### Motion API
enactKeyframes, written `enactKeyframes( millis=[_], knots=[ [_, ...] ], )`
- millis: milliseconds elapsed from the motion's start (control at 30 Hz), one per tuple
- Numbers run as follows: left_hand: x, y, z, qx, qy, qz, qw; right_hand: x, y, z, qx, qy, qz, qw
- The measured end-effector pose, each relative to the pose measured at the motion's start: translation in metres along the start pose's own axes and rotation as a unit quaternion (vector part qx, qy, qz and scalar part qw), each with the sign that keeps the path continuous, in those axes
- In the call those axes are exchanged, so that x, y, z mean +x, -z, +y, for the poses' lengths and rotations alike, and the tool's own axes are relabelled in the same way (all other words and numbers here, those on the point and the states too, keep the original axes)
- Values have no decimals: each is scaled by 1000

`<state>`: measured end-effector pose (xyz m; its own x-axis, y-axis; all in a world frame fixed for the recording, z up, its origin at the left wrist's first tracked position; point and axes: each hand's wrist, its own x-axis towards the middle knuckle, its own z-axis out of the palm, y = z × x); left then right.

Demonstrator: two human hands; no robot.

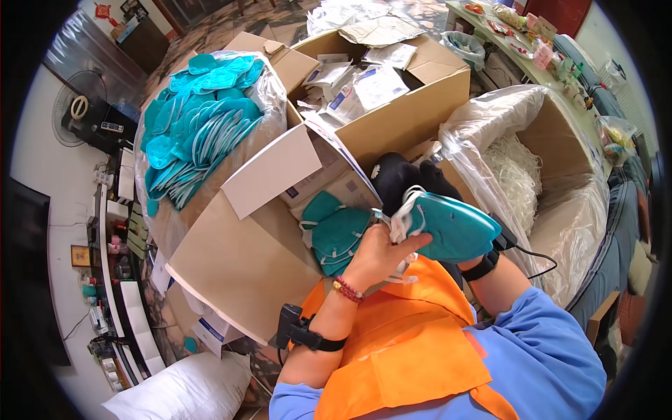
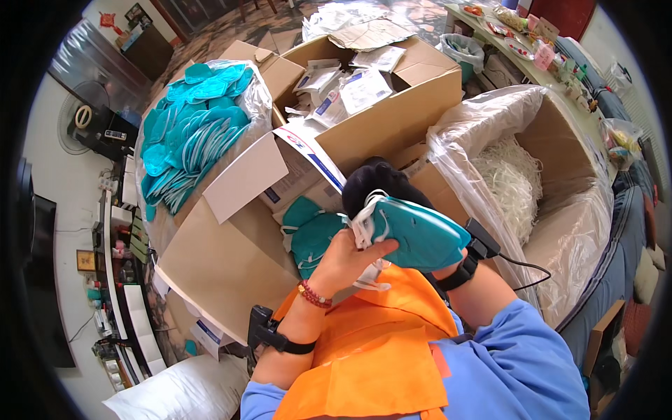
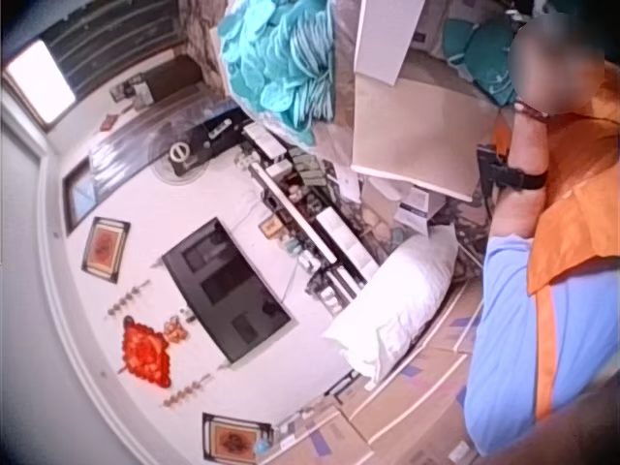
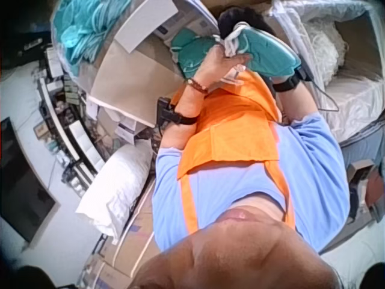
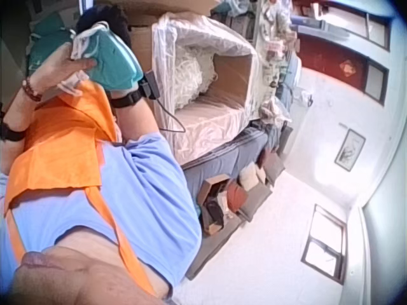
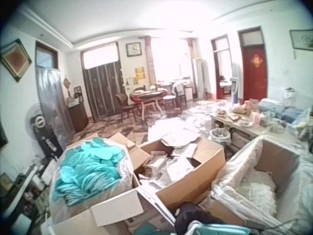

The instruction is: The person is packing face masks into a shipping box.

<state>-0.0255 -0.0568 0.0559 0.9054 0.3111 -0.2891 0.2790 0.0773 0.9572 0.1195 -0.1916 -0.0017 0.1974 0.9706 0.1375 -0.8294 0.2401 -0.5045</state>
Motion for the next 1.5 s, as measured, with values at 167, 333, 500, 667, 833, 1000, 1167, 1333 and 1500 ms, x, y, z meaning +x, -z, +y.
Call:
enactKeyframes(
  millis=[167, 333, 500, 667, 833, 1000, 1167, 1333, 1500],
  knots=[
    [-7, 17, -9, 106, -49, 113, 987, 54, -29, -79, -241, -143, -5, 960],
    [-5, 13, -9, 97, -57, 132, 985, 51, -34, -88, -653, -178, 47, 735],
    [-14, 49, -21, 25, -65, 310, 948, 37, -42, -75, -823, -33, 148, 547],
    [-35, 43, 33, 190, -133, 399, 887, 42, -52, -53, -875, 2, 151, 461],
    [4, -3, 13, 255, -347, 306, 849, 53, -64, -44, -894, 1, 40, 447],
    [10, -16, -14, 202, -158, 250, 934, 52, -65, -53, -859, 10, 11, 511],
    [-1, -12, -16, 171, -163, 103, 966, 52, -47, -47, -839, -6, 77, 539],
    [-10, -12, -19, 264, -325, 89, 904, 52, -30, -29, -803, 98, 163, 565],
    [-31, -13, -16, 380, -285, 12, 880, 47, 11, -4, -844, 126, 117, 509]
  ],
)
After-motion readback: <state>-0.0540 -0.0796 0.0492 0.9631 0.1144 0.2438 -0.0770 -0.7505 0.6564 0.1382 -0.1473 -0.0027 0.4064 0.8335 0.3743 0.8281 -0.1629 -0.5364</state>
